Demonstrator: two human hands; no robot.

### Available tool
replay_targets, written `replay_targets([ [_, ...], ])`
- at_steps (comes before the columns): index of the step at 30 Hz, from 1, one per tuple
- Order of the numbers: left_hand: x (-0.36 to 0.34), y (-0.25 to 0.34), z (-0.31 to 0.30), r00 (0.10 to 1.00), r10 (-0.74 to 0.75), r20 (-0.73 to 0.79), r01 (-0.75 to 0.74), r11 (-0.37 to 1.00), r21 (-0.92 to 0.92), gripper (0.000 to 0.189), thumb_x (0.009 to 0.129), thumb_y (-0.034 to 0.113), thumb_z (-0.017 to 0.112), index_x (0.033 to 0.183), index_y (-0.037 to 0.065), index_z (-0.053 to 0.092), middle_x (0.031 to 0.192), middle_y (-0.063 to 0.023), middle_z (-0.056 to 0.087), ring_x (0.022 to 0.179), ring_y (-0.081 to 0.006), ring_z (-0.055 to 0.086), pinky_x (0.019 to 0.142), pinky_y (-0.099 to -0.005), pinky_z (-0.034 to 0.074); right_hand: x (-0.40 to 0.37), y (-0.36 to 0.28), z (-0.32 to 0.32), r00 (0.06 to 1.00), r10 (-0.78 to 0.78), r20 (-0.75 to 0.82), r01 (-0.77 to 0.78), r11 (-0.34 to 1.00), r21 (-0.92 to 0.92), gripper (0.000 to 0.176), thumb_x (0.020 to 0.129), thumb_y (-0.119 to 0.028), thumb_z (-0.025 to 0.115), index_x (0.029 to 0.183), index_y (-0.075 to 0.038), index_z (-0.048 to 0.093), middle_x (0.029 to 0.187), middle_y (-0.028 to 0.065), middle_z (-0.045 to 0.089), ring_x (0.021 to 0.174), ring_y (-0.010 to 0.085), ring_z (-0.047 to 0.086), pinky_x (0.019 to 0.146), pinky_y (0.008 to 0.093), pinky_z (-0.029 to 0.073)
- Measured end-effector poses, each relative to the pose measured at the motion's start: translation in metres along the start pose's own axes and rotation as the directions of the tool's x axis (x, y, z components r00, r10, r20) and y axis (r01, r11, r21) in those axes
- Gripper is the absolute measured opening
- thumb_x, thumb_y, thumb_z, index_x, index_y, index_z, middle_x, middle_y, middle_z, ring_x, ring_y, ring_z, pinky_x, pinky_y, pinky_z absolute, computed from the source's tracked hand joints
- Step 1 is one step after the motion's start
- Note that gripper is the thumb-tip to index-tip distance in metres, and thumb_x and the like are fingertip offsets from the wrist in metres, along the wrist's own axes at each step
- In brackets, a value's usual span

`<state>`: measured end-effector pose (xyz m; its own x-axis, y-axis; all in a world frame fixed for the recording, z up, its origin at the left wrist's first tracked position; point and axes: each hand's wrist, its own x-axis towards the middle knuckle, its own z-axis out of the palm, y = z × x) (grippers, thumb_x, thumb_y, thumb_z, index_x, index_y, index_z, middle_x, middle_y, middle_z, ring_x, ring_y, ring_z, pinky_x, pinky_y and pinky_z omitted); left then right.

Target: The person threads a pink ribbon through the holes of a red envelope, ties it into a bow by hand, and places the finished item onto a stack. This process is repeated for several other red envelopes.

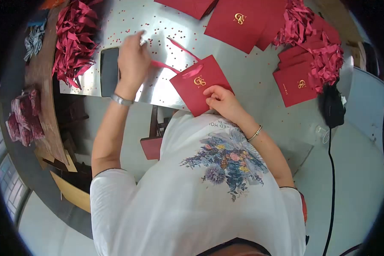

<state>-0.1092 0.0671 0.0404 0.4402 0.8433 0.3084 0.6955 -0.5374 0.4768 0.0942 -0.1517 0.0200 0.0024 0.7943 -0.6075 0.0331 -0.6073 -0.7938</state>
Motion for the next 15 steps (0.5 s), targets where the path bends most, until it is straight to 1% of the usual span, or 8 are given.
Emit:
replay_targets([
  [3,-0.021,0.039,0.013,0.951,0.03,0.308,0.049,0.968,-0.246,0.021,0.087,0.012,0.062,0.106,0.004,0.063,0.091,-0.0147,0.063,0.081,-0.0298,0.062,0.072,-0.0357,0.05,0.001,0.005,0.001,0.999,-0.032,0.025,0.031,0.999,0.02,0.019,0.088,-0.004,0.058,0.107,-0.002,0.058,0.072,-0.0013,0.058,0.065,0.0061,0.054,0.058,0.0223,0.044],
  [4,-0.022,0.058,0.014,0.915,0.048,0.4,0.028,0.983,-0.184,0.022,0.087,0.018,0.063,0.103,0.004,0.064,0.092,-0.016,0.064,0.081,-0.0313,0.062,0.072,-0.0377,0.049,0.0,0.005,0.001,0.999,-0.027,0.026,0.026,0.999,0.02,0.019,0.088,-0.004,0.058,0.106,-0.002,0.058,0.072,-0.0013,0.058,0.065,0.006,0.053,0.057,0.0225,0.044],
  [5,-0.02,0.075,0.013,0.899,0.109,0.424,-0.008,0.972,-0.234,0.021,0.085,0.024,0.064,0.088,0.003,0.062,0.085,-0.0169,0.061,0.082,-0.037,0.059,0.07,-0.0447,0.048,0.001,0.008,0.001,0.998,-0.061,0.029,0.06,0.997,0.04,0.019,0.087,-0.005,0.059,0.106,-0.003,0.058,0.073,-0.0009,0.058,0.064,0.0061,0.053,0.056,0.0232,0.044],
  [6,-0.025,0.076,0.022,0.851,0.104,0.514,-0.001,0.98,-0.198,0.022,0.083,0.024,0.066,0.09,0.004,0.063,0.085,-0.0163,0.063,0.082,-0.0362,0.06,0.07,-0.0445,0.048,-0.001,0.006,0.002,0.997,-0.08,0.016,0.079,0.997,0.012,0.019,0.087,-0.005,0.059,0.106,-0.003,0.058,0.073,-0.0007,0.058,0.064,0.0064,0.053,0.056,0.0236,0.044],
  [10,-0.022,0.072,0.036,0.769,-0.082,0.634,0.23,0.961,-0.155,0.022,0.079,0.022,0.071,0.089,0.004,0.065,0.081,-0.0122,0.068,0.074,-0.0282,0.066,0.065,-0.0371,0.05,-0.002,0.009,0.001,0.988,-0.152,0.014,0.152,0.988,0.007,0.019,0.087,-0.007,0.06,0.105,-0.001,0.059,0.073,0.0011,0.058,0.066,0.0082,0.056,0.059,0.0247,0.047],
  [12,-0.018,0.057,0.044,0.653,-0.131,0.746,0.391,0.902,-0.184,0.019,0.078,0.017,0.072,0.089,0.003,0.065,0.077,-0.0117,0.067,0.07,-0.0254,0.065,0.062,-0.0351,0.05,-0.006,0.006,-0.003,0.985,-0.171,0.004,0.171,0.984,-0.047,0.018,0.088,-0.008,0.059,0.105,-0.001,0.06,0.076,0.0012,0.059,0.067,0.0081,0.056,0.06,0.0246,0.047],
  [14,-0.019,0.058,0.041,0.708,-0.084,0.701,0.33,0.917,-0.223,0.017,0.076,0.012,0.072,0.087,0.002,0.064,0.076,-0.0117,0.067,0.068,-0.0237,0.065,0.062,-0.0341,0.05,-0.003,0.003,-0.014,0.987,-0.097,0.126,0.076,0.984,0.162,0.019,0.088,-0.009,0.059,0.105,-0.002,0.061,0.079,0.001,0.062,0.068,0.0075,0.057,0.061,0.0246,0.048],
  [15,-0.018,0.064,0.034,0.732,-0.043,0.68,0.278,0.93,-0.241,0.017,0.075,0.011,0.072,0.087,0.002,0.064,0.076,-0.0117,0.067,0.067,-0.0236,0.065,0.063,-0.034,0.05,-0.012,-0.015,-0.032,0.991,-0.107,0.081,0.098,0.988,0.118,0.019,0.088,-0.011,0.059,0.105,-0.004,0.062,0.082,0.0,0.064,0.071,0.0068,0.058,0.062,0.0243,0.049],
])
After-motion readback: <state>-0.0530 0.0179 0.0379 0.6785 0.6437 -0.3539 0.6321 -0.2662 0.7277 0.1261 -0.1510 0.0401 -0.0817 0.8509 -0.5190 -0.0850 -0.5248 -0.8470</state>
